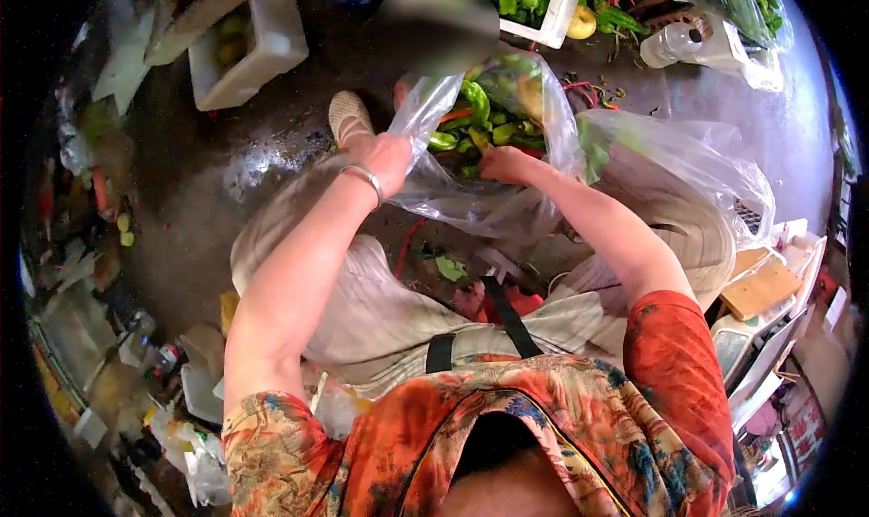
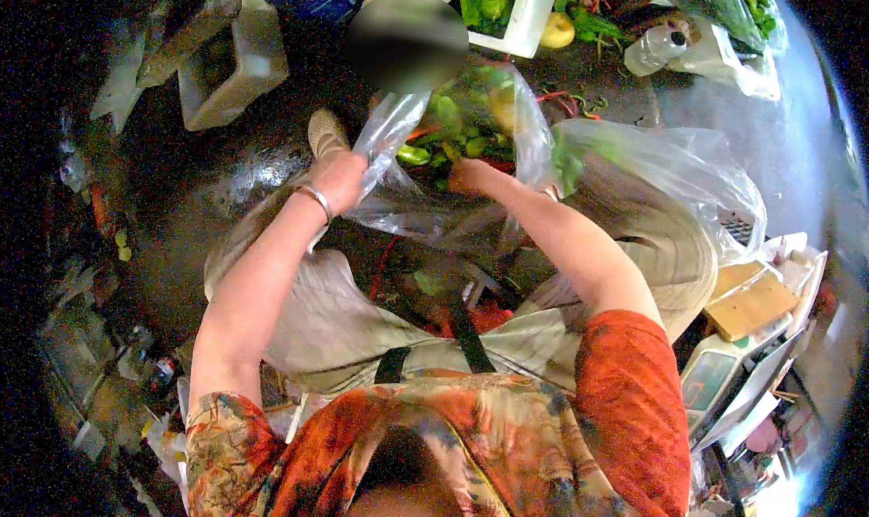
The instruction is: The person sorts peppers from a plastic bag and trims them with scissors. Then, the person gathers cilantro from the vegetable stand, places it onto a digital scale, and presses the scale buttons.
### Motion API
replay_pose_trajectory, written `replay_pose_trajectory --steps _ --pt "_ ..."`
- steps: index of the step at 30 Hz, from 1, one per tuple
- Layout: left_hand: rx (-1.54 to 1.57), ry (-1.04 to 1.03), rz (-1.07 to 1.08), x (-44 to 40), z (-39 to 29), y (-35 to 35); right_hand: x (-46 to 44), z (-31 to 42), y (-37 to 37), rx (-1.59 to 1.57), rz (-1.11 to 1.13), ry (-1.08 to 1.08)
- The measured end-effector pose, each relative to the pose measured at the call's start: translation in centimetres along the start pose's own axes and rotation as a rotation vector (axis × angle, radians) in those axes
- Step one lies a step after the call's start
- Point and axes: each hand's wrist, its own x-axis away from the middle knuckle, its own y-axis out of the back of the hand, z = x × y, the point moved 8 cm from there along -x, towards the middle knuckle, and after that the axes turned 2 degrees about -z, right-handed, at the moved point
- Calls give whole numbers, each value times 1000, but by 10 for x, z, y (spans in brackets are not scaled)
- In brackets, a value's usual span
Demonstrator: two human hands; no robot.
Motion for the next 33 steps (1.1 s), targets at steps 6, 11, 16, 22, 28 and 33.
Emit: replay_pose_trajectory --steps 6,11,16,22,28,33 --pt "220 56 -566 20 31 61 70 -84 59 373 116 -548" --pt "159 114 -575 26 41 75 133 -103 181 -209 -739 -762" --pt "170 219 -614 46 54 89 159 -121 214 -464 -1160 -868" --pt "190 189 -643 46 52 87 98 -148 157 -827 -740 -804" --pt "292 159 -674 49 51 92 54 -101 180 -432 -694 -563" --pt "607 89 -702 45 63 93 -5 -67 182 -186 -604 -296"
